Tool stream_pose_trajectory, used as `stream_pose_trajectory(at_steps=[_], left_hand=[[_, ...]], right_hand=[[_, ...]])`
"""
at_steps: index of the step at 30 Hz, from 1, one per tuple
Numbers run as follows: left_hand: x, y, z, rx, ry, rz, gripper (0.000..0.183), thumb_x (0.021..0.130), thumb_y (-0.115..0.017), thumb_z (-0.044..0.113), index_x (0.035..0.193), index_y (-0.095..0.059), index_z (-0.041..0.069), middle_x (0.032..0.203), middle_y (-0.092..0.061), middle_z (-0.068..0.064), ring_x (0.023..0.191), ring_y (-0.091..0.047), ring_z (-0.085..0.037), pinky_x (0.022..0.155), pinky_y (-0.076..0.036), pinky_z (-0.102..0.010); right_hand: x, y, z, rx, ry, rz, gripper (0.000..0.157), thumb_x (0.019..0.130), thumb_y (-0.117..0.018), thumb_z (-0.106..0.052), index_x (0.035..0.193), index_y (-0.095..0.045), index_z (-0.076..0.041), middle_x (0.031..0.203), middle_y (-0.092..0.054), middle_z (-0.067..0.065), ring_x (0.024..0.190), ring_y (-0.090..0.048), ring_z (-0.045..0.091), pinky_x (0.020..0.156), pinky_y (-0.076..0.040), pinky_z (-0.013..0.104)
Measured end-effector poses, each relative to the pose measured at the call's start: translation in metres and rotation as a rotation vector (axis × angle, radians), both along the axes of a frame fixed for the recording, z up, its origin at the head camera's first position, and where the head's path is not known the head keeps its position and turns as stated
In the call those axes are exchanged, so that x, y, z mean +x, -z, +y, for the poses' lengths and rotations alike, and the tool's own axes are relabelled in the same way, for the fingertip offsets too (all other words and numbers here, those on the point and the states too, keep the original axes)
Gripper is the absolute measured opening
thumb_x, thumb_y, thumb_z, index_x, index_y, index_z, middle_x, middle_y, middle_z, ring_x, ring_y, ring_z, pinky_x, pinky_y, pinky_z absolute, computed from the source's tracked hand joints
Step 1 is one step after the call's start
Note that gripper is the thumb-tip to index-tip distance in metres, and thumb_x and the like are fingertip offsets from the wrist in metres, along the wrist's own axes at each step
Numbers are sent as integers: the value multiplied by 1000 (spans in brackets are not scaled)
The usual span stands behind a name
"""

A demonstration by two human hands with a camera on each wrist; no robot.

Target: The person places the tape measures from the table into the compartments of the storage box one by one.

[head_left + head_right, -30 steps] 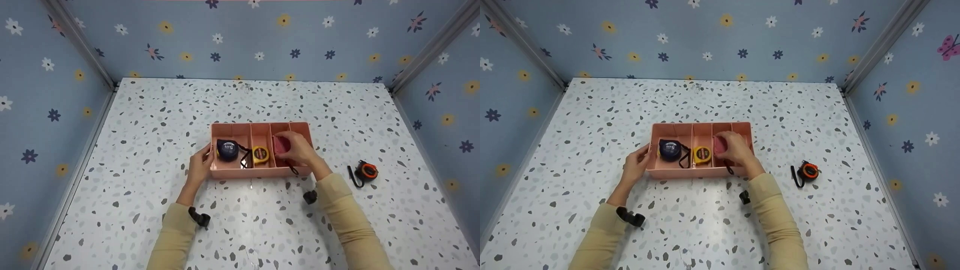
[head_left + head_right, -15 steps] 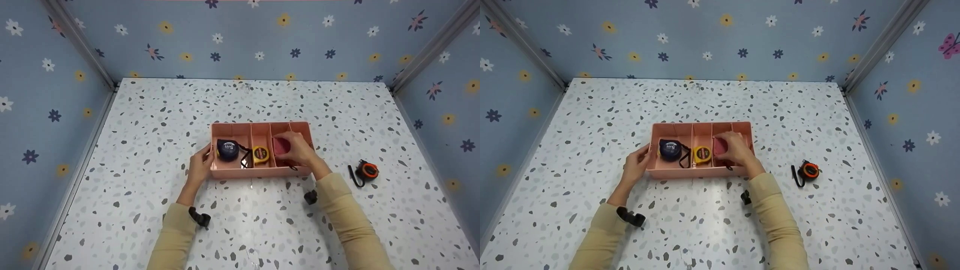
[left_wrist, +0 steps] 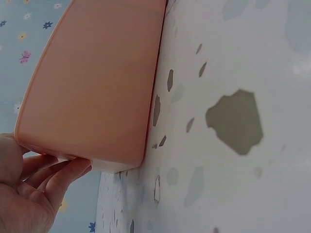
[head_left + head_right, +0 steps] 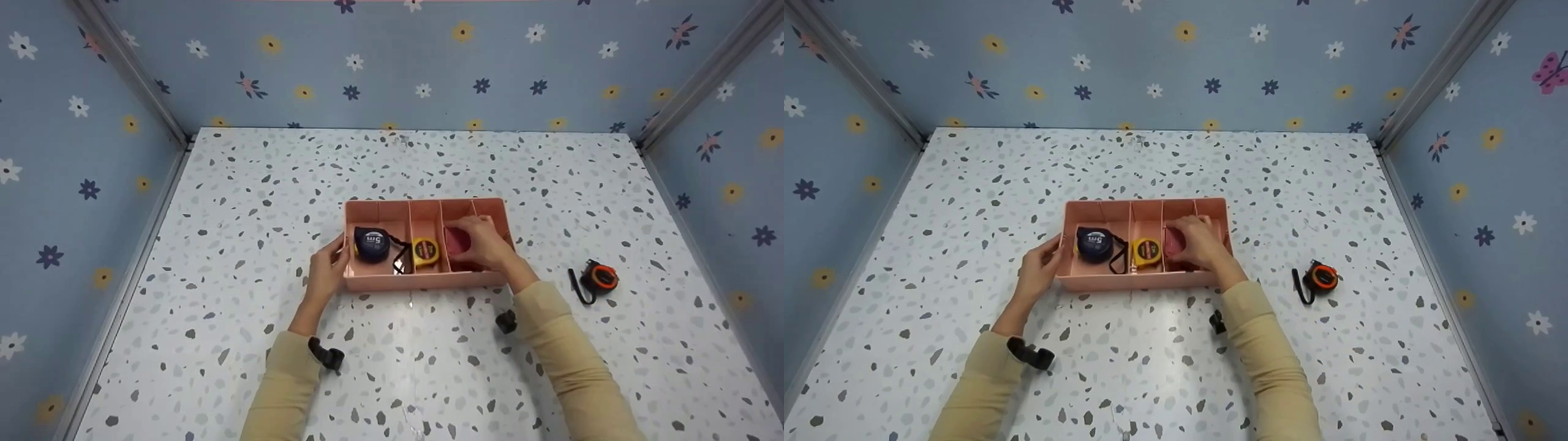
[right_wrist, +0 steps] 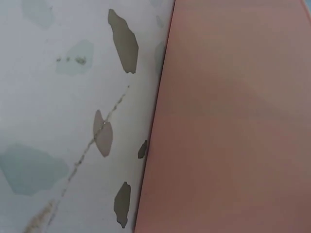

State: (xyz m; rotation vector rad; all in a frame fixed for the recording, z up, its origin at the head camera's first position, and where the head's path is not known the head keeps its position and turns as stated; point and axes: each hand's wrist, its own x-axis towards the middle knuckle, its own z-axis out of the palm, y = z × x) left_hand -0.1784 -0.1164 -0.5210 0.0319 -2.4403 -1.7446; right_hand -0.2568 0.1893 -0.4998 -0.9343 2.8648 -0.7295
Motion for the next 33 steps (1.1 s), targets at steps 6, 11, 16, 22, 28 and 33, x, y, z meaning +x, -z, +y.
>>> stream_pose_trajectory(at_steps=[6, 11, 16, 22, 28, 33], left_hand=[[-1, 0, 0, -10, 0, -1, 37, 90, -47, 5, 125, -45, -6, 121, -50, -22, 109, -51, -29, 89, -45, -32], [-1, 0, 0, -8, -2, -1, 37, 90, -47, 6, 125, -46, -6, 121, -51, -21, 109, -51, -28, 89, -45, -31], [-1, 1, -1, -16, -3, 1, 37, 90, -47, 6, 125, -46, -5, 120, -51, -21, 108, -52, -27, 89, -45, -31], [0, 2, 0, -21, -6, 6, 37, 91, -48, 7, 125, -46, -5, 120, -51, -20, 108, -52, -27, 89, -46, -32], [0, 3, -1, -18, -3, 8, 37, 91, -48, 7, 125, -46, -6, 121, -51, -21, 109, -51, -28, 89, -45, -33], [0, 2, -1, -20, -2, 13, 37, 90, -48, 7, 125, -45, -6, 121, -51, -20, 109, -50, -28, 89, -45, -32]], right_hand=[[-1, 1, -2, 40, -24, 13, 65, 64, -78, -30, 121, -55, -8, 109, -60, 7, 102, -51, 22, 93, -22, 41], [-2, 2, -2, 44, -21, 14, 65, 64, -78, -30, 121, -55, -9, 109, -60, 6, 102, -52, 21, 96, -19, 43], [-2, 2, -2, 47, 7, -17, 66, 64, -78, -30, 122, -54, -11, 111, -59, 5, 103, -51, 22, 96, -16, 48], [-1, 2, -3, 68, 10, -40, 67, 62, -80, -27, 122, -54, -13, 113, -59, 4, 103, -50, 22, 94, -18, 49], [0, 2, -4, 45, 2, -71, 56, 65, -78, -23, 117, -59, -17, 109, -61, -5, 98, -49, 17, 92, -17, 48], [0, 3, -4, 13, 1, -87, 50, 67, -77, -21, 115, -60, -18, 106, -62, -6, 97, -48, 15, 92, -17, 47]])
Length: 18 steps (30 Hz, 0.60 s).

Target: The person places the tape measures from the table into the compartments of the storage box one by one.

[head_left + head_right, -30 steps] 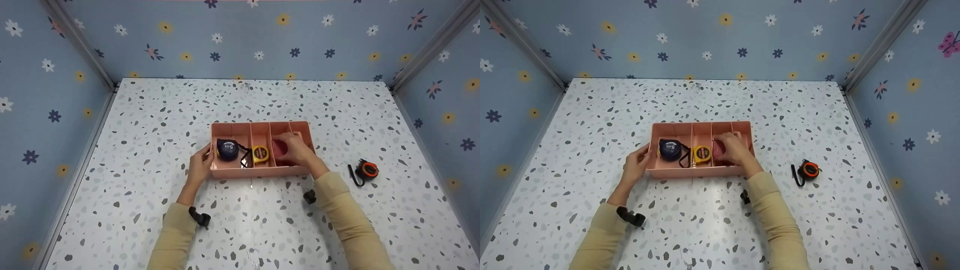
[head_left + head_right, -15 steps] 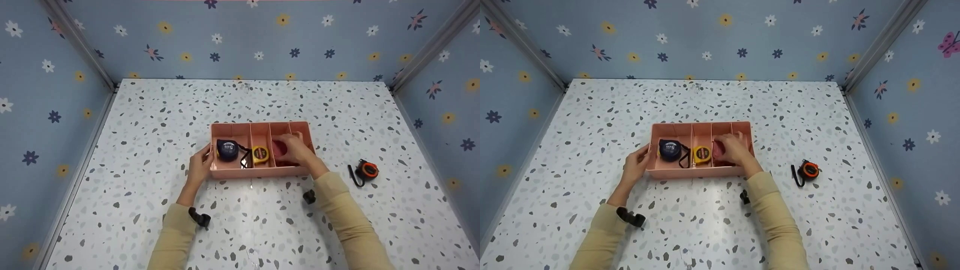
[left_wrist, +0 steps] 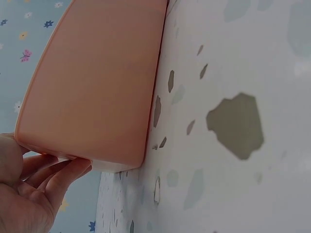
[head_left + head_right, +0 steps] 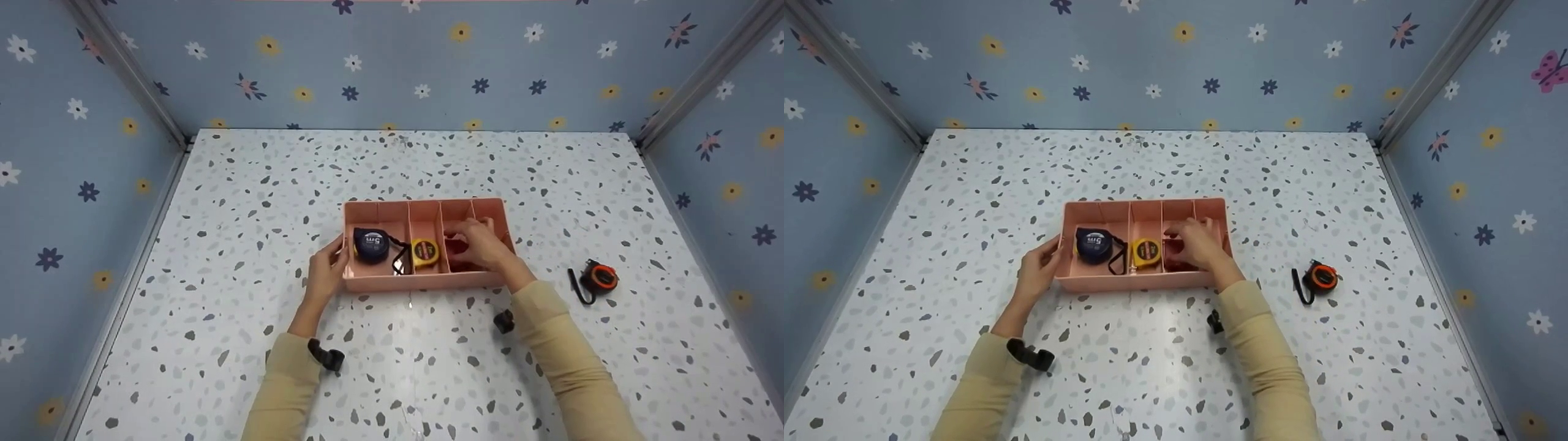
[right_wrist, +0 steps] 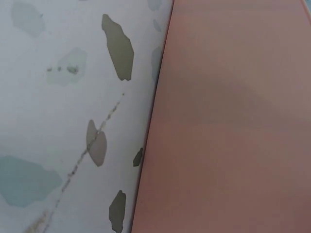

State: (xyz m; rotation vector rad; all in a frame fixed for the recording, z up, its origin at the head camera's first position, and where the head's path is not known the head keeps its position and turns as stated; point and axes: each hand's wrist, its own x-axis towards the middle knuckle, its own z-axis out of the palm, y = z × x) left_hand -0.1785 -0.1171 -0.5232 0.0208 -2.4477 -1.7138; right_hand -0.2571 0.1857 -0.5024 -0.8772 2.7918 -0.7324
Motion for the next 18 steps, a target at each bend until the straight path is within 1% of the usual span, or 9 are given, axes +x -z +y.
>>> stream_pose_trajectory(at_steps=[4, 8, 12, 16, 18], left_hand=[[0, -1, 0, -3, -6, -15, 37, 90, -47, 7, 125, -45, -6, 121, -51, -20, 109, -51, -28, 89, -46, -31], [-1, 0, 0, 4, -9, -22, 36, 90, -48, 6, 125, -46, -6, 121, -51, -20, 108, -51, -28, 88, -46, -30], [-1, 0, 0, 5, -10, 2, 36, 90, -49, 6, 124, -46, -6, 120, -51, -21, 107, -52, -28, 88, -46, -30], [-1, 0, 0, -1, -10, 6, 36, 90, -49, 6, 123, -47, -7, 118, -52, -21, 107, -52, -28, 88, -46, -31], [-1, 1, 0, 0, -4, 2, 37, 90, -48, 6, 124, -46, -7, 119, -52, -21, 107, -52, -28, 88, -46, -31]], right_hand=[[0, 0, 0, -17, -3, -12, 49, 68, -76, -19, 115, -60, -17, 107, -62, -5, 98, -48, 16, 93, -16, 48], [0, -1, 2, -37, -8, -36, 46, 72, -74, -17, 116, -59, -17, 109, -61, -5, 100, -48, 16, 92, -19, 46], [1, -1, 3, -55, -15, -42, 43, 75, -72, -17, 116, -59, -17, 109, -61, -4, 101, -50, 17, 91, -23, 44], [3, -2, 4, -79, -27, -46, 39, 76, -70, -17, 114, -61, -15, 105, -62, -3, 98, -53, 17, 89, -27, 42], [4, -2, 4, -102, -38, -50, 37, 76, -70, -15, 112, -62, -12, 103, -63, -2, 96, -55, 18, 91, -32, 39]])
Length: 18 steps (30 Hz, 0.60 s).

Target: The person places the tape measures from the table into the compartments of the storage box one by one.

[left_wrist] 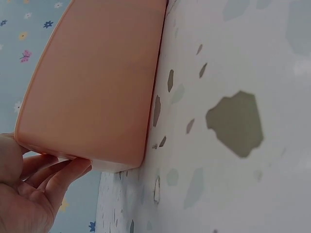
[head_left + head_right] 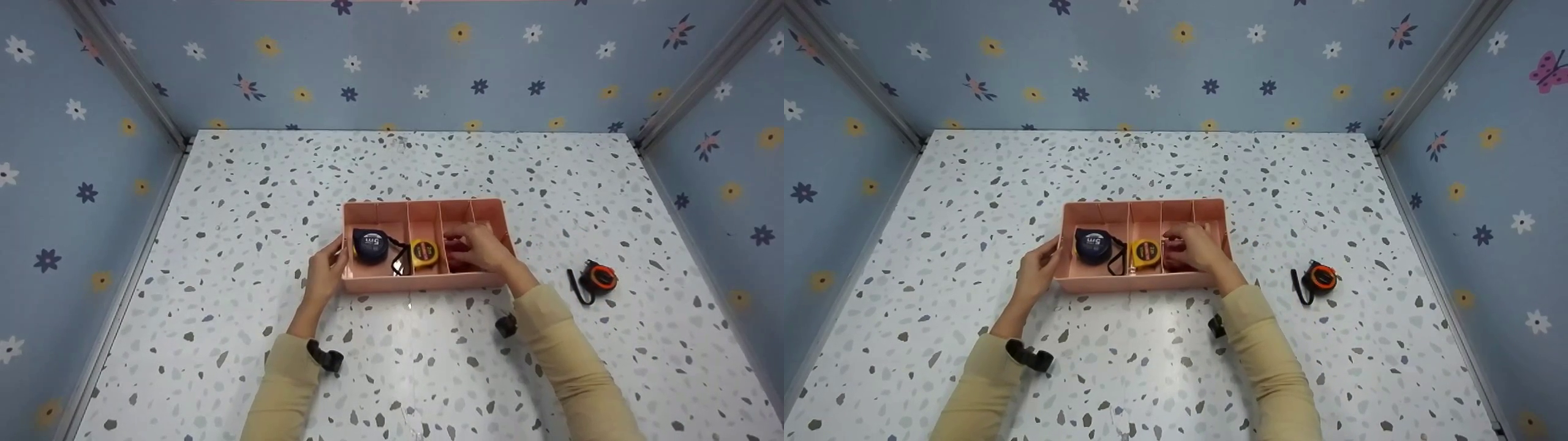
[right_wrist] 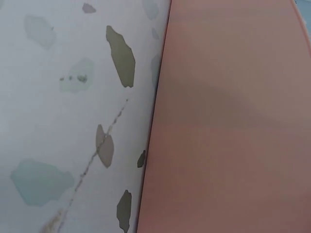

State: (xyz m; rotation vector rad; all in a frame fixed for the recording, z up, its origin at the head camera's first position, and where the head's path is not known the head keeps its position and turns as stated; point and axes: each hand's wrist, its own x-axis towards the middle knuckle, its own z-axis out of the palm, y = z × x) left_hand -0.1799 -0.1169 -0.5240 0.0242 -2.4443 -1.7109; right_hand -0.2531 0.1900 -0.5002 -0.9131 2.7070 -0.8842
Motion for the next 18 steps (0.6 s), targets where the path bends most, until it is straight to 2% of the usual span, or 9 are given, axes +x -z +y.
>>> stream_pose_trajectory(at_steps=[5, 9, 13, 18], left_hand=[[1, -1, 0, 7, 8, 9, 37, 90, -48, 5, 124, -46, -7, 119, -51, -22, 106, -53, -29, 87, -46, -32], [0, -1, 0, 10, 8, 23, 36, 89, -49, 4, 123, -47, -8, 118, -52, -23, 105, -53, -30, 87, -47, -33], [-1, 0, 0, 12, 2, 10, 36, 89, -49, 4, 123, -47, -7, 118, -52, -23, 105, -53, -29, 87, -46, -32], [-1, -1, 0, 13, -4, -26, 36, 90, -49, 6, 125, -47, -5, 121, -50, -21, 106, -52, -29, 87, -46, -30]], right_hand=[[4, -1, 1, -66, -21, -43, 33, 77, -69, -8, 109, -62, -6, 102, -63, 3, 93, -59, 19, 84, -48, 35], [7, -2, 2, -106, -18, -97, 32, 78, -67, -8, 110, -61, -5, 102, -63, 3, 93, -60, 15, 81, -50, 29], [11, -4, 3, -136, -3, -116, 31, 79, -66, -7, 109, -61, -3, 101, -63, 5, 92, -61, 16, 79, -51, 30], [18, -10, 6, -122, 53, -77, 29, 79, -67, -9, 107, -62, -4, 99, -63, 6, 87, -60, 20, 77, -52, 36]])
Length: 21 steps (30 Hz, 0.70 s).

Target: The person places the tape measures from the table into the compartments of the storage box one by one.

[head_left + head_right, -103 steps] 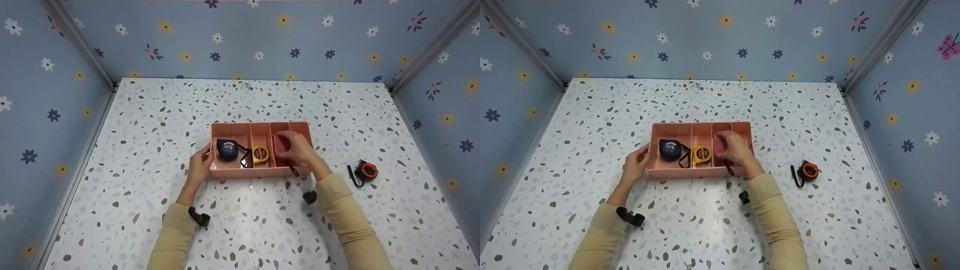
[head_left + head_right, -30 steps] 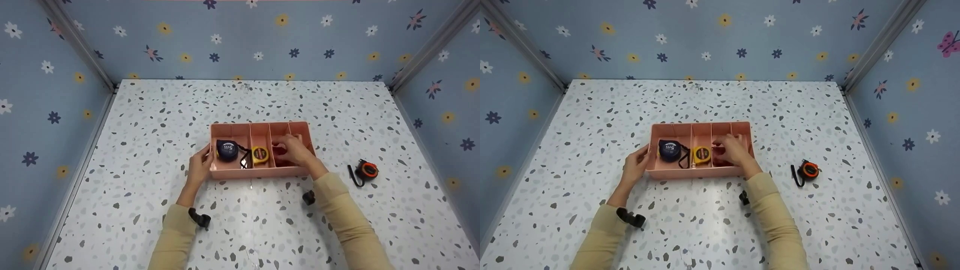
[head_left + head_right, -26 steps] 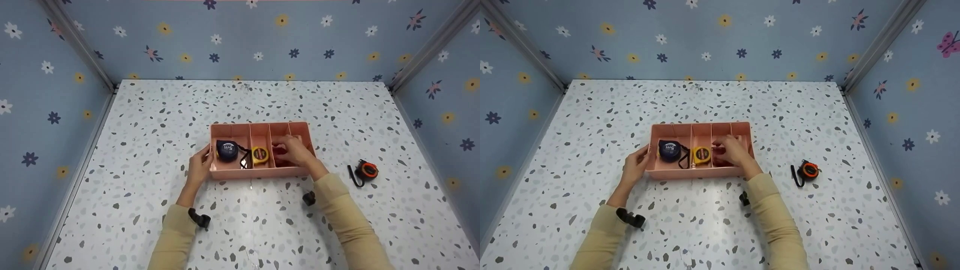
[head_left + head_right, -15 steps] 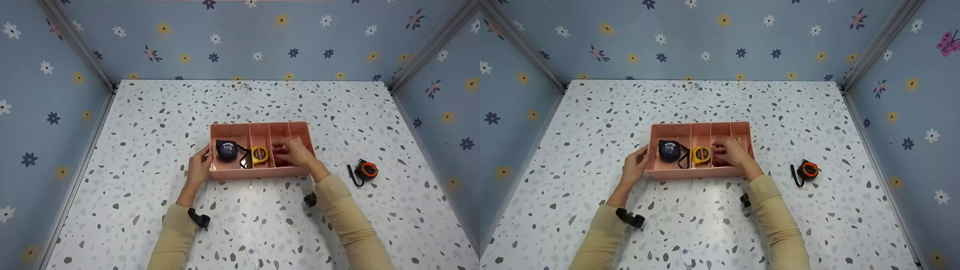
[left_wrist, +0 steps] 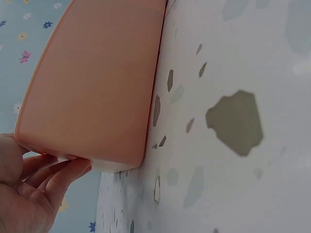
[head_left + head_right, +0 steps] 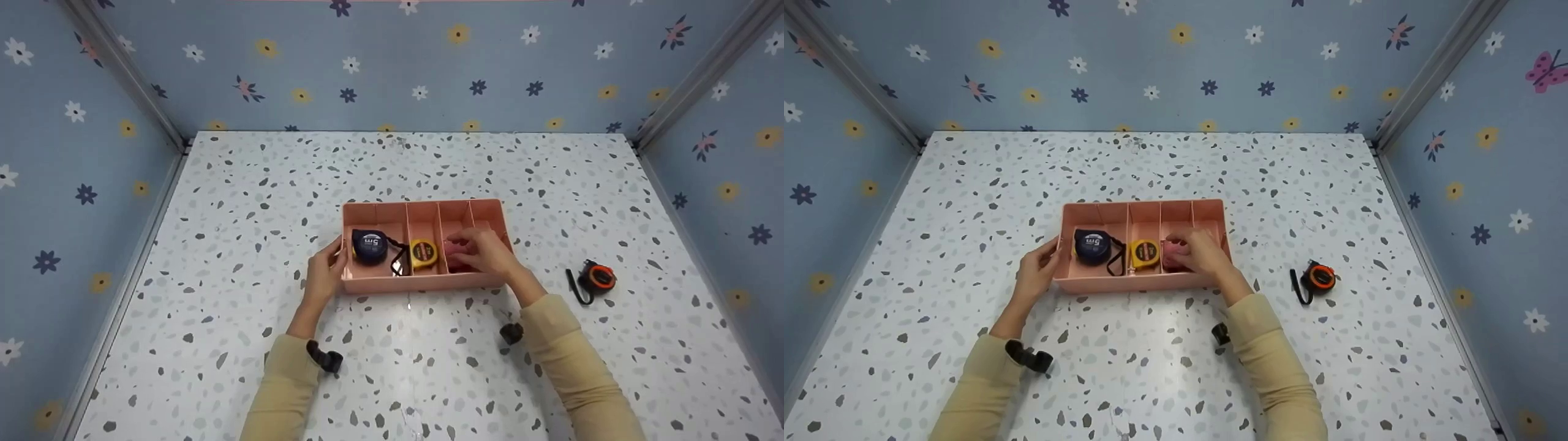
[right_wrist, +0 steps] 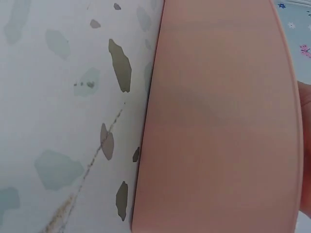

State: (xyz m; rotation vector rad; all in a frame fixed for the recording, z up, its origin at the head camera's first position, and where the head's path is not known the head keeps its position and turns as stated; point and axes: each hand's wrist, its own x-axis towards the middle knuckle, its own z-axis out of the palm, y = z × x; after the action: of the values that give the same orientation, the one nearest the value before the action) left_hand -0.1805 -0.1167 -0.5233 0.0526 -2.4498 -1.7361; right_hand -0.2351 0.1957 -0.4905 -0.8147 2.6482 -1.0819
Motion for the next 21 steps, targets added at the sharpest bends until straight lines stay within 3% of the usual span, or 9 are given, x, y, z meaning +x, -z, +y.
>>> stream_pose_trajectory(at_steps=[6, 17, 21], left_hand=[[-1, 1, 0, -9, -2, -5, 36, 90, -48, 6, 125, -47, -4, 120, -51, -21, 107, -52, -28, 88, -46, -31], [0, 2, -1, 24, 15, 22, 37, 90, -48, 5, 125, -45, -7, 120, -51, -22, 107, -52, -29, 88, -46, -32], [-1, 2, -1, 16, 14, 22, 37, 90, -48, 5, 125, -46, -6, 120, -51, -21, 107, -52, -28, 88, -46, -32]], right_hand=[[6, -5, 4, 24, 45, 79, 29, 78, -68, -12, 106, -64, -4, 97, -64, 7, 83, -57, 21, 75, -51, 38], [14, -11, 11, -94, 51, 152, 24, 77, -65, -1, 101, -64, 5, 91, -64, 17, 78, -57, 25, 69, -50, 46], [17, -13, 14, -115, 70, 168, 22, 77, -65, -1, 99, -65, 3, 86, -64, 14, 77, -57, 21, 67, -50, 45]])
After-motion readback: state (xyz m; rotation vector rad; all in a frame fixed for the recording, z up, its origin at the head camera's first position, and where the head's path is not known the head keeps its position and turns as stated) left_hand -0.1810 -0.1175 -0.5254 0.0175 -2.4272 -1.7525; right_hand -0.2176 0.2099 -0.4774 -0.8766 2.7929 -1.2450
